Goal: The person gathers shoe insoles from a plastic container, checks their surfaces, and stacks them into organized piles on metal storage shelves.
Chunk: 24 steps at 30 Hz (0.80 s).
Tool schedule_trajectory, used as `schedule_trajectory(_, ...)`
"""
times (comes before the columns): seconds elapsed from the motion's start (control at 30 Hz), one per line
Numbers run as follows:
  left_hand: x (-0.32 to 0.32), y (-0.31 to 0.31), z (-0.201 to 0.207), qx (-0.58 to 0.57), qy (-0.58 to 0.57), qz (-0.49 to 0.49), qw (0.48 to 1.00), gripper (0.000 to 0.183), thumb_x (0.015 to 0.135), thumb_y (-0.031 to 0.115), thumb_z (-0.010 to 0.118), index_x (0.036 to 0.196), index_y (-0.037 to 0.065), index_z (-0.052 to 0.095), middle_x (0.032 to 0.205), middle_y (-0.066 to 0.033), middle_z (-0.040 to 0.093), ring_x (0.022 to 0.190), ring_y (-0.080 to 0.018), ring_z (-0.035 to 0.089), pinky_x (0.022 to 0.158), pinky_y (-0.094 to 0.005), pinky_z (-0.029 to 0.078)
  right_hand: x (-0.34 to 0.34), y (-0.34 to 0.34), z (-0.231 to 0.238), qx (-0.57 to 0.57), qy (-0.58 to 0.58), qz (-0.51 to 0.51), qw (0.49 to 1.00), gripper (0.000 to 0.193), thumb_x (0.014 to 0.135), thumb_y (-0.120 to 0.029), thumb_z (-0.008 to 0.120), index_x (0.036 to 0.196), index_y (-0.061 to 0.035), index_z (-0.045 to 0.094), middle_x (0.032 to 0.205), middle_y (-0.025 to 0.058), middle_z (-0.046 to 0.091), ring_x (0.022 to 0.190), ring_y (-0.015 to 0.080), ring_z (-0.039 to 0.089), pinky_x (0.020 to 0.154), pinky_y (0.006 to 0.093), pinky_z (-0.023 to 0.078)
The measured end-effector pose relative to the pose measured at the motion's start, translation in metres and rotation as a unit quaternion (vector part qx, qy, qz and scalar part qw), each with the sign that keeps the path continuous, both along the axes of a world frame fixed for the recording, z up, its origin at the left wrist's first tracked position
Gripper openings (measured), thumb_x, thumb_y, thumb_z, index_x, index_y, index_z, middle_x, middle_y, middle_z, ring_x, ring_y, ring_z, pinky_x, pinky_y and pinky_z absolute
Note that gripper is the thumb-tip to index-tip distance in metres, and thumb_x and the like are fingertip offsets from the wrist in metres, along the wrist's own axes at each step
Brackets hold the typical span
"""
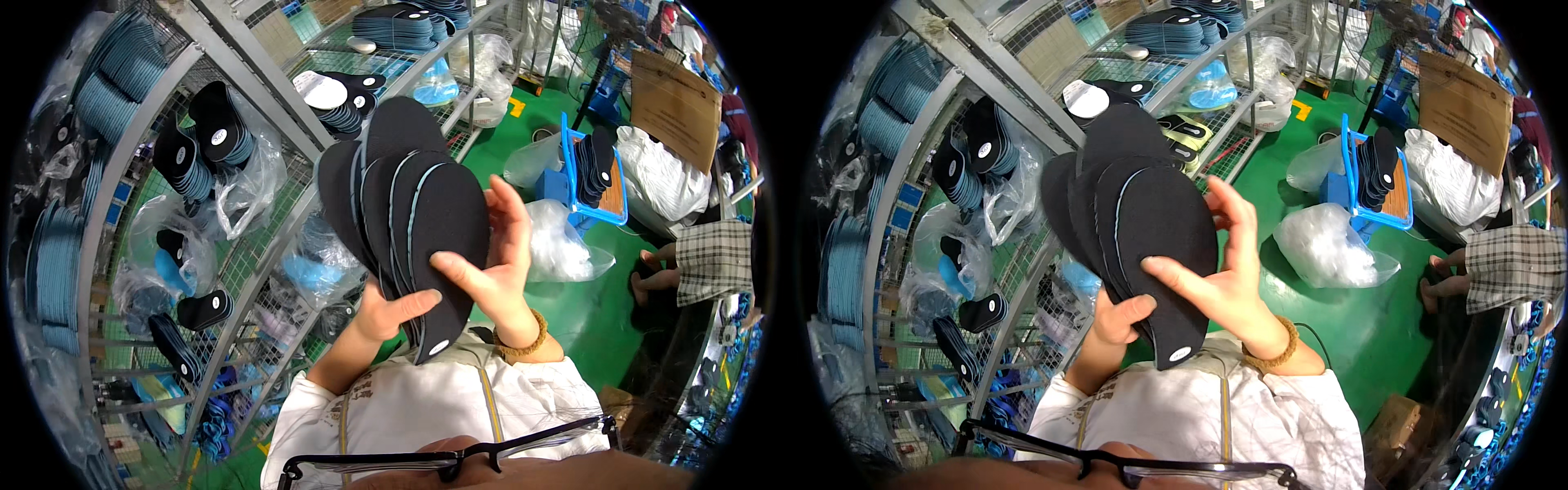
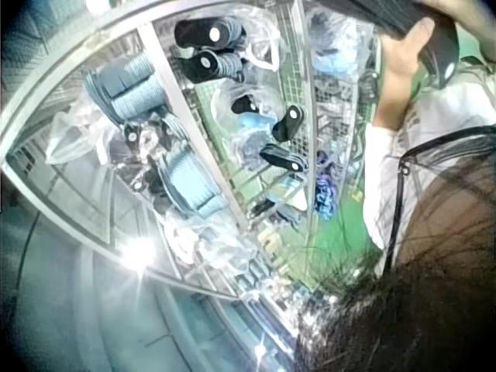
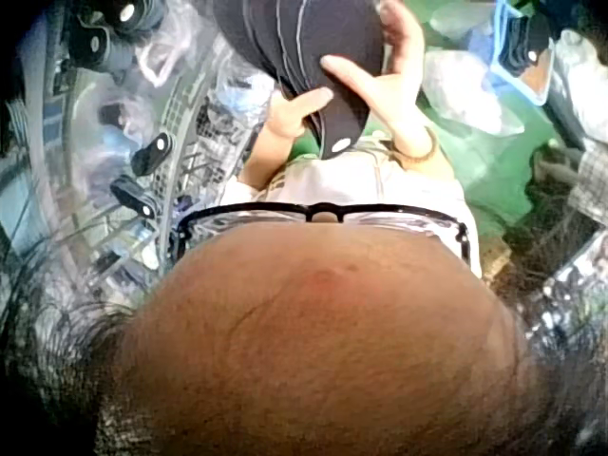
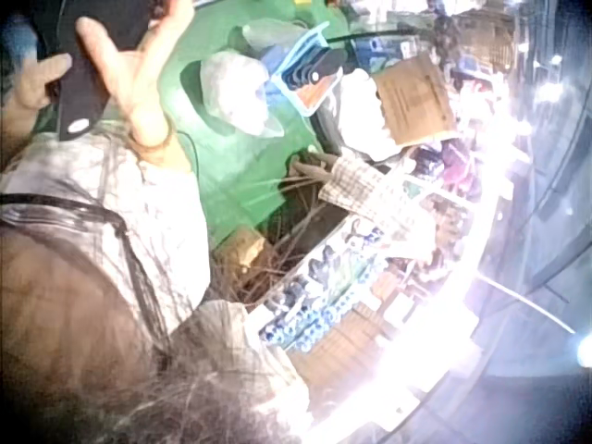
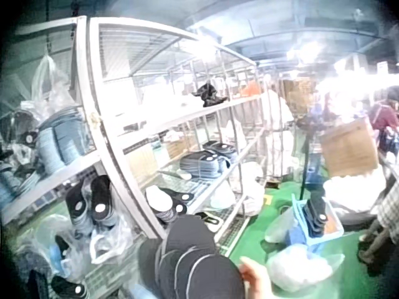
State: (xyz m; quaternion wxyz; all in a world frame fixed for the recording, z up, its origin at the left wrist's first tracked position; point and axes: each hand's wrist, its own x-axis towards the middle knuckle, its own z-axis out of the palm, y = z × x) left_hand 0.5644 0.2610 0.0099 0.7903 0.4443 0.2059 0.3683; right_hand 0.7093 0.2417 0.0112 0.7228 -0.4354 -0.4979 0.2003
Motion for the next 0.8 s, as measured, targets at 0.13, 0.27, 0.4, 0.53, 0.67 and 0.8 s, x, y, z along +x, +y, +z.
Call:
schedule_trajectory(0.13, 0.008, 0.007, -0.004, -0.057, -0.054, -0.050, 0.996, 0.050, 0.071, 0.010, 0.057, 0.115, -0.003, 0.036, 0.106, -0.0137, 0.048, 0.096, -0.0216, 0.049, 0.083, -0.0322, 0.040, 0.008, 0.002, -0.005, -0.003, -0.002, -0.032, 0.999, 0.071, 0.054, -0.012, 0.075, 0.113, -0.0003, 0.038, 0.096, 0.0067, 0.039, 0.086, 0.0149, 0.042, 0.073, 0.0253, 0.036)
schedule_trajectory(0.27, 0.010, 0.008, -0.005, -0.056, -0.069, -0.063, 0.994, 0.052, 0.071, 0.012, 0.059, 0.116, -0.002, 0.035, 0.107, -0.0131, 0.048, 0.097, -0.0210, 0.048, 0.084, -0.0318, 0.039, 0.005, 0.001, -0.009, 0.044, 0.019, -0.043, 0.998, 0.062, 0.057, -0.007, 0.073, 0.108, -0.0022, 0.038, 0.097, 0.0067, 0.039, 0.087, 0.0148, 0.041, 0.073, 0.0260, 0.036)
schedule_trajectory(0.4, 0.008, 0.005, -0.001, -0.029, -0.050, -0.041, 0.997, 0.053, 0.071, 0.010, 0.059, 0.116, -0.002, 0.035, 0.108, -0.0121, 0.047, 0.098, -0.0198, 0.047, 0.085, -0.0312, 0.038, 0.001, 0.000, -0.007, 0.072, 0.071, -0.008, 0.995, 0.059, 0.059, -0.002, 0.070, 0.105, -0.0042, 0.034, 0.099, 0.0072, 0.040, 0.090, 0.0154, 0.044, 0.077, 0.0272, 0.037)
schedule_trajectory(0.53, 0.002, 0.002, 0.000, -0.003, -0.034, -0.033, 0.999, 0.052, 0.071, 0.008, 0.060, 0.116, -0.002, 0.035, 0.109, -0.0114, 0.047, 0.098, -0.0192, 0.047, 0.085, -0.0310, 0.037, -0.005, -0.002, -0.006, 0.070, 0.105, 0.029, 0.992, 0.060, 0.060, 0.002, 0.068, 0.108, -0.0042, 0.032, 0.100, 0.0074, 0.042, 0.090, 0.0155, 0.045, 0.080, 0.0282, 0.037)
schedule_trajectory(0.67, -0.003, -0.004, 0.002, 0.018, -0.015, -0.013, 1.000, 0.051, 0.070, 0.006, 0.060, 0.115, -0.002, 0.036, 0.109, -0.0107, 0.047, 0.099, -0.0186, 0.046, 0.086, -0.0303, 0.036, -0.010, -0.004, -0.006, 0.075, 0.109, 0.031, 0.991, 0.061, 0.060, 0.001, 0.068, 0.108, -0.0041, 0.032, 0.101, 0.0076, 0.043, 0.091, 0.0156, 0.045, 0.080, 0.0283, 0.037)
schedule_trajectory(0.8, -0.010, -0.010, 0.006, 0.088, 0.030, 0.034, 0.995, 0.050, 0.069, 0.003, 0.059, 0.114, -0.002, 0.037, 0.109, -0.0105, 0.047, 0.100, -0.0185, 0.045, 0.087, -0.0301, 0.035, -0.016, -0.004, -0.008, 0.073, 0.127, 0.051, 0.988, 0.061, 0.061, -0.001, 0.068, 0.111, -0.0019, 0.033, 0.101, 0.0085, 0.045, 0.091, 0.0150, 0.045, 0.080, 0.0271, 0.036)
